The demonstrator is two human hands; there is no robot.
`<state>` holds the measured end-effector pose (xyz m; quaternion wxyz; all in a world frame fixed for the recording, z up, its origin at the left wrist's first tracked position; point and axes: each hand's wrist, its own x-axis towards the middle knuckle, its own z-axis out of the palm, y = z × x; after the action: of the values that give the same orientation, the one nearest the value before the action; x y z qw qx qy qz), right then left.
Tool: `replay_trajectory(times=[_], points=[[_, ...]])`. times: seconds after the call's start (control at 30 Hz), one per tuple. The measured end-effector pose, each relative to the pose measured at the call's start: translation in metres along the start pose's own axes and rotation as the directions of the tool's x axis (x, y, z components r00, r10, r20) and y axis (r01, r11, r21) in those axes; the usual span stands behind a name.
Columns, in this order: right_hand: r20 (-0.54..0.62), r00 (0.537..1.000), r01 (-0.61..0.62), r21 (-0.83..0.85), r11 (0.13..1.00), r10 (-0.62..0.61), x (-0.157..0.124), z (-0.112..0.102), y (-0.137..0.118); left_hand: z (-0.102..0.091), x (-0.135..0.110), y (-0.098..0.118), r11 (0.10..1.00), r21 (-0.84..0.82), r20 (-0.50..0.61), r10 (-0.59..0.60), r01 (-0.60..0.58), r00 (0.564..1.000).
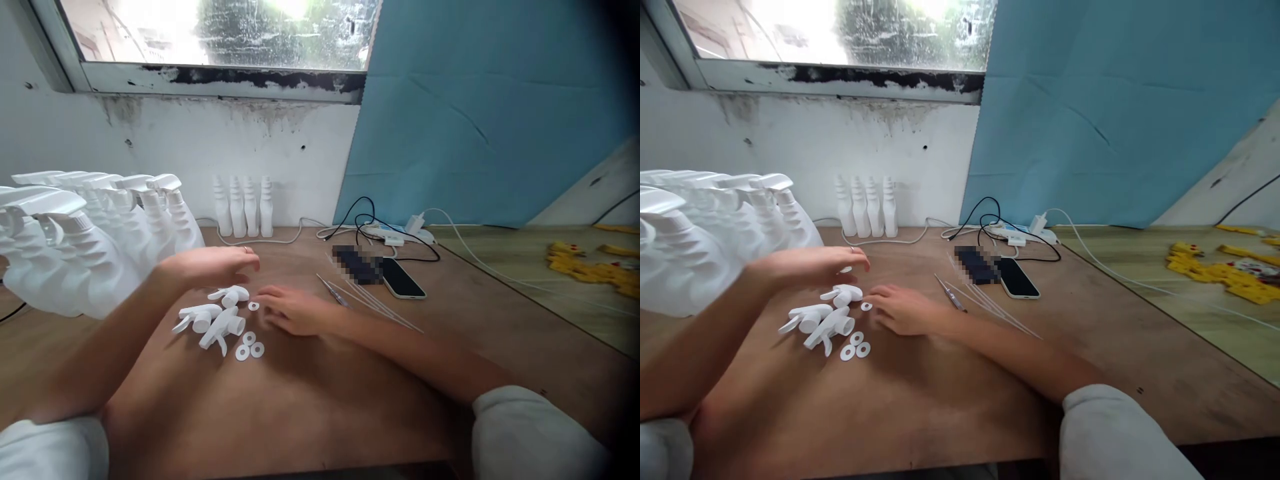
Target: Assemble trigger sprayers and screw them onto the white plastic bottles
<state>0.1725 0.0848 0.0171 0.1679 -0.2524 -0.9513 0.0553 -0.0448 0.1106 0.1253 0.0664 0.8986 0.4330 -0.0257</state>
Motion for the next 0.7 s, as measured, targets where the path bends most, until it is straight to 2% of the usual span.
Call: replay_trajectory(times=[0.07,0.13,0.23,0.4,0.5,0.57,0.63,0.7], points=[[0.005,0.999,0.055,-0.149,0.987,-0.054,-0.001,0.021,0.0,0.016,0.02,-0.005,1.0,0.017,0.214,-0.014,0.011,0.977],[-0.006,0.997,0.077,-0.201,0.977,-0.08,-0.005,0.029,0.003,0.03,0.03,-0.012,0.999,0.025,0.305,-0.051,0.045,0.951],[-0.054,0.995,0.069,-0.161,0.985,-0.078,-0.013,0.029,0.01,0.039,0.036,-0.018,0.998,0.015,0.353,-0.058,0.057,0.934],[-0.145,0.989,0.017,-0.152,0.988,-0.039,-0.018,0.03,0.017,0.035,0.039,-0.014,0.999,-0.025,0.347,-0.023,0.034,0.937],[-0.147,0.985,0.061,-0.202,0.978,-0.092,-0.02,0.032,0.019,0.031,0.043,-0.011,0.987,-0.158,0.281,0.076,-0.032,0.957],[-0.165,0.981,0.059,-0.222,0.973,-0.097,-0.024,0.032,0.02,0.033,0.044,-0.008,0.935,-0.346,0.142,0.133,-0.076,0.981],[-0.233,0.972,-0.009,-0.21,0.978,-0.041,-0.033,0.03,0.023,0.04,0.044,-0.002,0.803,-0.585,-0.013,0.128,-0.112,0.992],[-0.329,0.944,-0.099,-0.171,0.98,0.038,-0.045,0.026,0.026,0.053,0.042,0.007,0.594,-0.797,-0.089,0.066,-0.111,0.994]])
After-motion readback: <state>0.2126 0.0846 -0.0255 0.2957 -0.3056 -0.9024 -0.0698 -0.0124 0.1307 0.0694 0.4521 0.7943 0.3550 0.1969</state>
